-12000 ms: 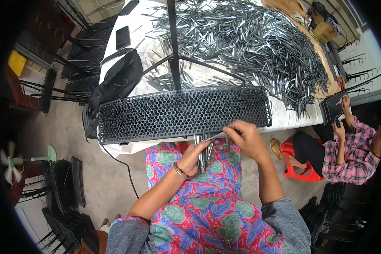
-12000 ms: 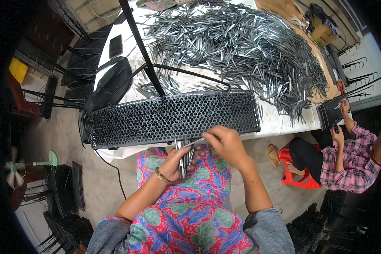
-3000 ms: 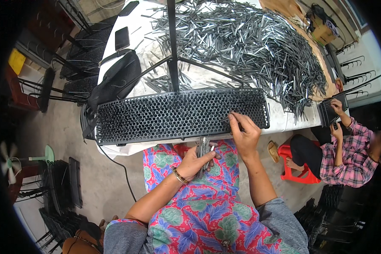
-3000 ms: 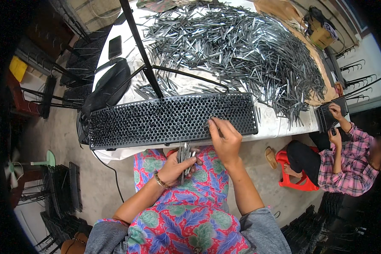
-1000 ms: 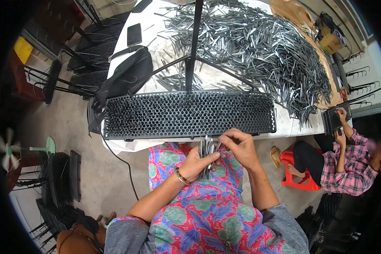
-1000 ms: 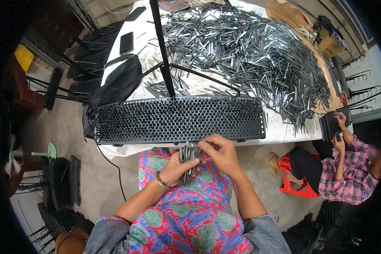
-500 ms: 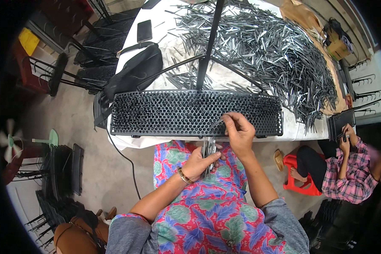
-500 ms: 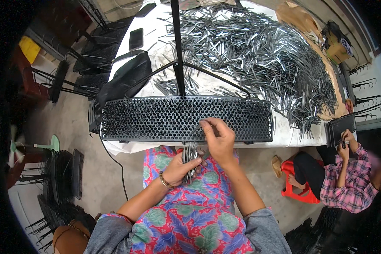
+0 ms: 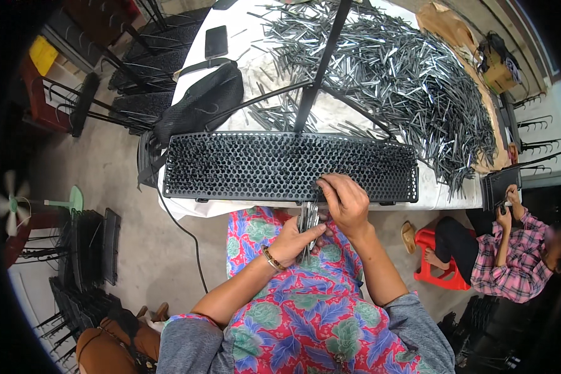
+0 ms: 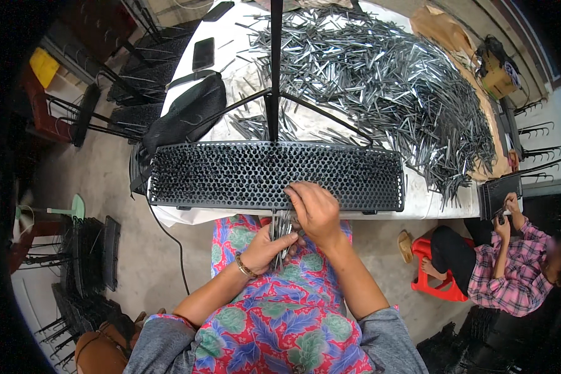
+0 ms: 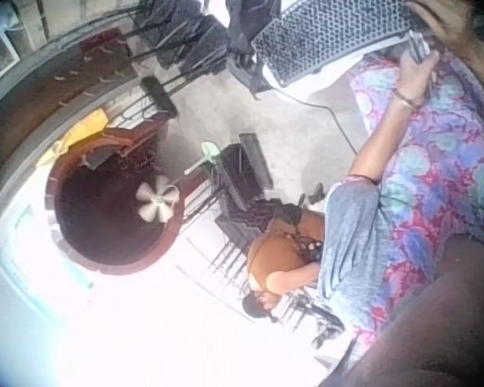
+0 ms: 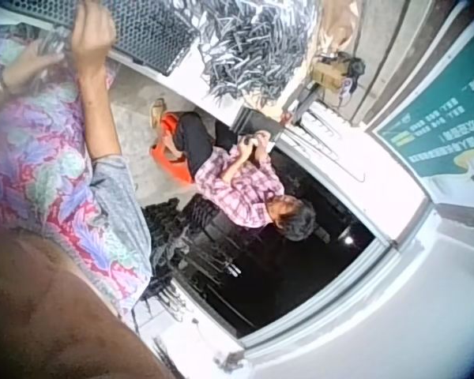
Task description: The person inserts small metal components into a perforated metal plate by hand.
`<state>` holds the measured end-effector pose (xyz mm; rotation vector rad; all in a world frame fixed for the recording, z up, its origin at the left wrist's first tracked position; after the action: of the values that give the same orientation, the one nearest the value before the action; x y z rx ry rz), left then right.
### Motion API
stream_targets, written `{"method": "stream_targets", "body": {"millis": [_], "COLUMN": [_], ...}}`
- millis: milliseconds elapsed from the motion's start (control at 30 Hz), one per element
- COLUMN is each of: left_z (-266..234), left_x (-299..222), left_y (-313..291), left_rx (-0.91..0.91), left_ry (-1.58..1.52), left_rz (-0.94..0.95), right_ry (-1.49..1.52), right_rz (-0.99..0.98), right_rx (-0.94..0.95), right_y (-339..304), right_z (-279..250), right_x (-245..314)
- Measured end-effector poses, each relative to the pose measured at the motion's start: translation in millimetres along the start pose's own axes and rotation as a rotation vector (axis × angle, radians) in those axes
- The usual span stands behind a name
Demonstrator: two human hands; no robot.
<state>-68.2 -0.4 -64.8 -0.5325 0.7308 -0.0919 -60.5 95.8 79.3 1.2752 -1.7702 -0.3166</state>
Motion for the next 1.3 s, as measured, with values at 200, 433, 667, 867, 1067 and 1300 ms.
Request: {"method": "stream_targets", "body": {"millis": [200, 433, 667, 867, 1067, 1300], "left_z": [-1, -2, 2, 1, 2, 2], "left_x": [0, 0, -5, -2, -2, -1], "left_y": [1, 0, -2, -1, 1, 1], "left_rx": [0.002, -0.004, 0.011, -0.004, -0.004, 0.002], "left_ry": [0.005, 0.007, -0.005, 0.019, 0.026, 0.009], "left_rz": [0.013, 0.018, 0.015, -0.004, -0.017, -0.017], "right_ry": [0.020, 0.124, 0.096, 0.042, -0.003, -0.003], "right_rz": [-0.007, 0.039, 0.072, 0.028, -0.044, -0.039], "right_rx": [-0.008, 0.116, 0.057, 0.141, 0.120, 0.168], "right_y": [-2, 5, 1, -4, -2, -3], "right_z": [0, 3, -1, 11, 10, 13], "right_x": [0, -12, -14, -11, -7, -4]}}
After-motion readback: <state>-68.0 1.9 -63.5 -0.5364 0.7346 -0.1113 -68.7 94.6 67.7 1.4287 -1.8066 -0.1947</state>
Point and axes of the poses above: each hand's wrist, its own y-axis towards the middle knuckle, its own z-axis out of the palm, x = y × z, the point moved 10 cm from there along y, towards the middle knuckle, and after that the axes turned 2 degrees about -x, right-handed, at the moved point
